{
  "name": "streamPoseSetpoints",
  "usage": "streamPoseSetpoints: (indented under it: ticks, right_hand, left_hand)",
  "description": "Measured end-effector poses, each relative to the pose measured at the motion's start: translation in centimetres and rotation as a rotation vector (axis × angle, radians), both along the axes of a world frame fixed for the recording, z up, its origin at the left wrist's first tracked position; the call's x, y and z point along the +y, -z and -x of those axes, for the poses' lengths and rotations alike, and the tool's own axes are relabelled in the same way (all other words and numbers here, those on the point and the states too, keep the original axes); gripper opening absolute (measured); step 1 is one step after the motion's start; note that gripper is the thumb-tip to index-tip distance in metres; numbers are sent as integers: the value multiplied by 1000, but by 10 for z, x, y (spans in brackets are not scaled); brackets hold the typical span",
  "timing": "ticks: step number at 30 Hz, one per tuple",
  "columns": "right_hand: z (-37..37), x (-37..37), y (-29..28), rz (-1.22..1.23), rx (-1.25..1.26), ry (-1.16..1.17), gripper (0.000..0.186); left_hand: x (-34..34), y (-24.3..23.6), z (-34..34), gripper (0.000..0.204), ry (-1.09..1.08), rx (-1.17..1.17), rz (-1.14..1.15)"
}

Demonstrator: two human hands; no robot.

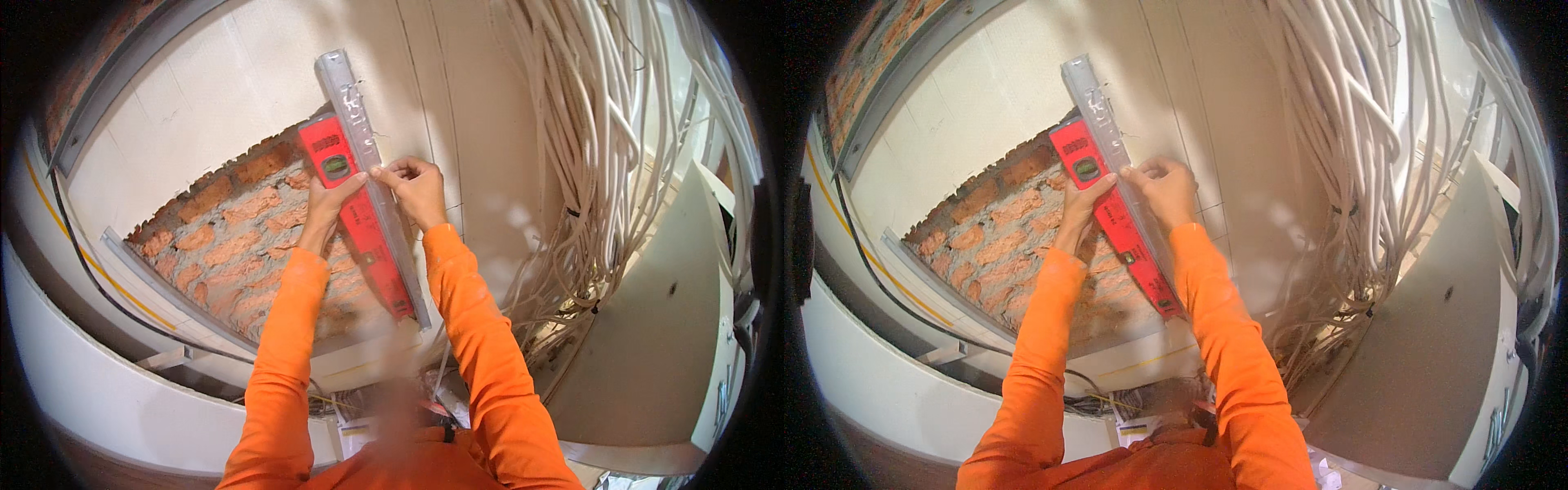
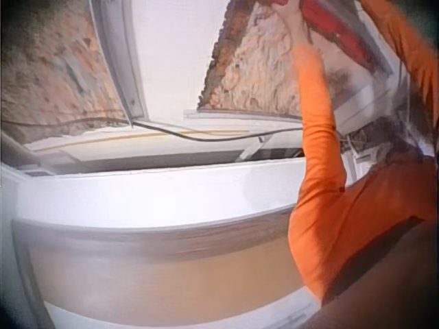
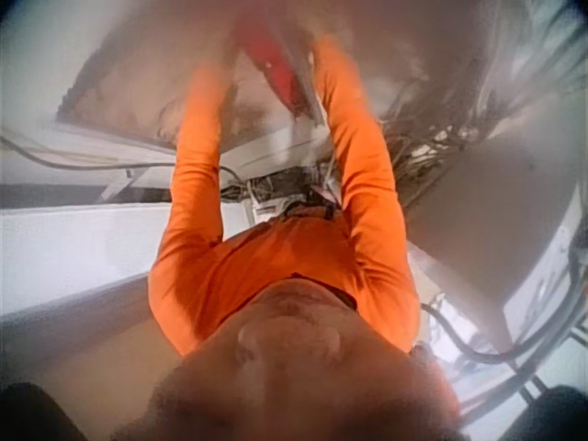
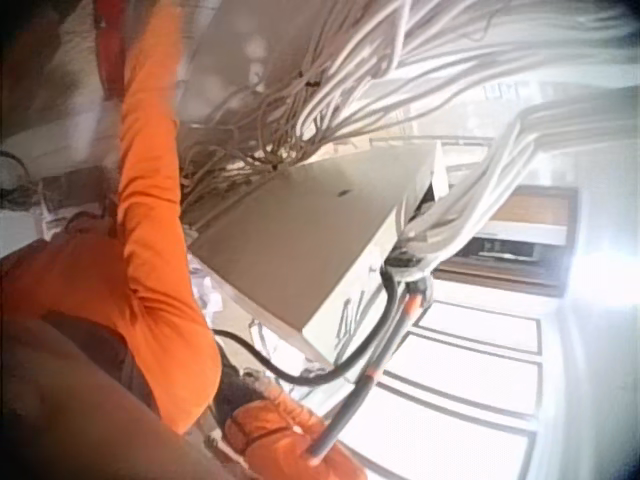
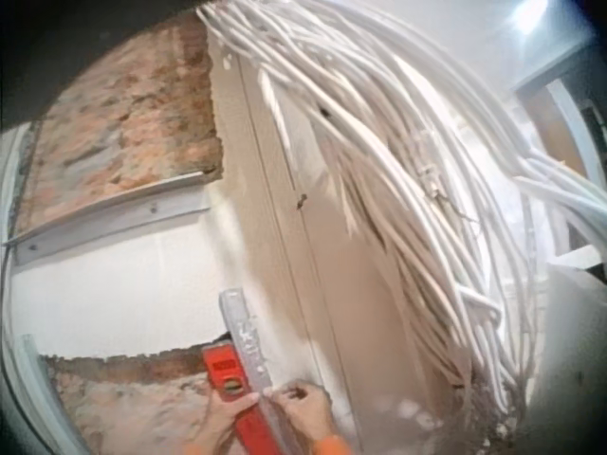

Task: The person positions a metal level against a wall trim piece to check alignment, then uses a hammer to tap the trim into place. They measure the wall opening with a tape measure and continue adjusting the trim.

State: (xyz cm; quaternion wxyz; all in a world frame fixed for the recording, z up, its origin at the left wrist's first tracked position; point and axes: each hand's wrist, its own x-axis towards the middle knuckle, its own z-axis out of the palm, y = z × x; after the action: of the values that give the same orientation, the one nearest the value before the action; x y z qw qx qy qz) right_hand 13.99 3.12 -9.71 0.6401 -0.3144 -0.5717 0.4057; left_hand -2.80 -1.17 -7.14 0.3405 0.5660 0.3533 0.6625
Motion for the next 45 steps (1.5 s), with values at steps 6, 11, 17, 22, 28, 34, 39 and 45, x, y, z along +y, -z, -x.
streamPoseSetpoints:
  ticks: [6,11,17,22,28,34,39,45]
  right_hand:
    - [-1,-2,1,15,62,-47,38]
    - [-1,-4,2,40,-1,-26,37]
    - [-3,-13,-4,31,36,18,37]
    - [-1,-11,-3,16,52,26,41]
    - [-3,-14,-9,68,87,-71,37]
    - [-9,-30,-22,129,148,-123,28]
    - [-4,-9,-4,23,52,-22,32]
    - [-2,-11,-7,55,41,-41,34]
  left_hand:
    - [-2,-2,-5,37,64,-70,-1]
    - [-2,0,-2,40,79,-73,11]
    - [-2,0,0,36,35,-19,22]
    - [-3,0,0,37,73,-25,22]
    - [-3,-2,7,42,168,-117,70]
    - [-5,-9,8,44,167,-74,54]
    - [-9,-13,3,43,156,-19,66]
    - [-3,-10,11,45,179,-24,72]
